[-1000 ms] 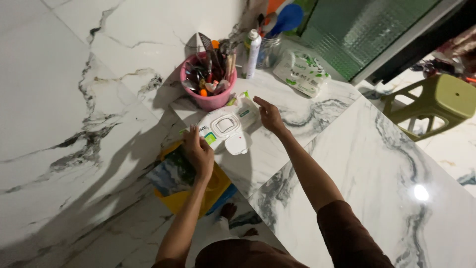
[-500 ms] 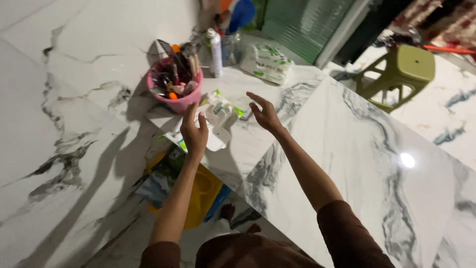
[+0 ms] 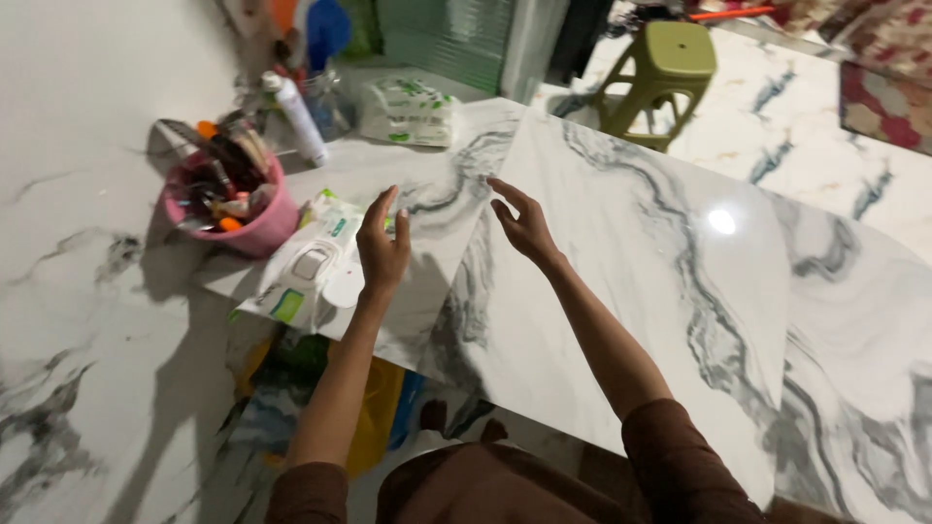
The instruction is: Cleaning a marble-patterned table using a spray and wet wipes.
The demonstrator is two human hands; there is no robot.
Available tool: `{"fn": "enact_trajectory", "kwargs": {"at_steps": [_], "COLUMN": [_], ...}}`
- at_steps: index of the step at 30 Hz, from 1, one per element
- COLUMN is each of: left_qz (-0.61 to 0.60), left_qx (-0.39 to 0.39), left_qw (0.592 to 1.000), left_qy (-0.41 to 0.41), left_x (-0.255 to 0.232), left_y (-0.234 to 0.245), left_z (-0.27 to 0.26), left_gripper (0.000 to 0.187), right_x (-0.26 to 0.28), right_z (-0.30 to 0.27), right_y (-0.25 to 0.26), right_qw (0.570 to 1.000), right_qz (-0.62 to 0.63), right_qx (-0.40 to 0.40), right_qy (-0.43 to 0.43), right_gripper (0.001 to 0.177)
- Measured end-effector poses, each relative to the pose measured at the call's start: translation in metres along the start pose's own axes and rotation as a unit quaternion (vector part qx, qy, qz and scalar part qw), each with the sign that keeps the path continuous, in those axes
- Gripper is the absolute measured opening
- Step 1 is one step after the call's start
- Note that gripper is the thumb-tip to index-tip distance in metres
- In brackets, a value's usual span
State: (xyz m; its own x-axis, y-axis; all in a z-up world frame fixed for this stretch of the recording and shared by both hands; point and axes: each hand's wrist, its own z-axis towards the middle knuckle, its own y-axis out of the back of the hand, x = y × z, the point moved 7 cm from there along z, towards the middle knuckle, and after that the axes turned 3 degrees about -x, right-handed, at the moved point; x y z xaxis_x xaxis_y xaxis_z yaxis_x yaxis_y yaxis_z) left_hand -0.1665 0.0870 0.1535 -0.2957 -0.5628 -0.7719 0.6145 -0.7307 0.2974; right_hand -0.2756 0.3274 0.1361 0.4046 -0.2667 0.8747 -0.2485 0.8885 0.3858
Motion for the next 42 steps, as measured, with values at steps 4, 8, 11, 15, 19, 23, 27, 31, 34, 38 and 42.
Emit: {"fn": "enact_trajectory", "kwargs": {"at_steps": [4,8,11,15,19,23,27,31,34,38,42], "left_qz": [-0.078,-0.073,-0.097,-0.114,-0.134,-0.137,-0.147,-0.14,-0.14,-0.106,-0.063], "left_qx": [0.101,0.148,0.168,0.197,0.223,0.232,0.248,0.228,0.196,0.136,0.078], "left_qw": [0.992,0.986,0.981,0.973,0.965,0.962,0.957,0.963,0.97,0.982,0.989], "left_qy": [-0.012,-0.027,-0.032,-0.034,-0.041,-0.05,-0.029,-0.003,0.03,0.075,0.105], "left_x": [-0.021,-0.042,-0.052,-0.077,-0.093,-0.102,-0.109,-0.095,-0.076,-0.042,-0.015], "left_y": [-0.04,-0.075,-0.099,-0.118,-0.14,-0.158,-0.16,-0.142,-0.11,-0.052,0.011], "left_z": [-0.004,-0.012,-0.017,-0.019,-0.023,-0.031,-0.038,-0.046,-0.051,-0.063,-0.082], "left_gripper": [0.041,0.042,0.041,0.042,0.042,0.042,0.042,0.042,0.042,0.043,0.042], "right_x": [-0.02,-0.033,-0.038,-0.036,-0.041,-0.043,-0.041,-0.03,-0.018,-0.009,0.0], "right_z": [-0.031,-0.06,-0.078,-0.098,-0.116,-0.131,-0.132,-0.12,-0.103,-0.082,-0.069], "right_y": [0.04,0.078,0.1,0.125,0.149,0.167,0.172,0.149,0.114,0.053,-0.014], "right_qw": [0.999,0.995,0.992,0.989,0.986,0.984,0.984,0.988,0.995,0.997,0.993], "right_qz": [-0.012,0.02,0.016,0.029,-0.001,0.012,0.009,0.01,0.018,0.062,0.104], "right_qx": [-0.042,-0.078,-0.099,-0.121,-0.149,-0.164,-0.166,-0.142,-0.096,-0.021,0.055], "right_qy": [-0.028,-0.065,-0.072,-0.085,-0.076,-0.072,-0.06,-0.054,-0.035,-0.033,-0.012], "right_gripper": [0.041,0.042,0.043,0.045,0.044,0.044,0.044,0.044,0.044,0.043,0.043]}}
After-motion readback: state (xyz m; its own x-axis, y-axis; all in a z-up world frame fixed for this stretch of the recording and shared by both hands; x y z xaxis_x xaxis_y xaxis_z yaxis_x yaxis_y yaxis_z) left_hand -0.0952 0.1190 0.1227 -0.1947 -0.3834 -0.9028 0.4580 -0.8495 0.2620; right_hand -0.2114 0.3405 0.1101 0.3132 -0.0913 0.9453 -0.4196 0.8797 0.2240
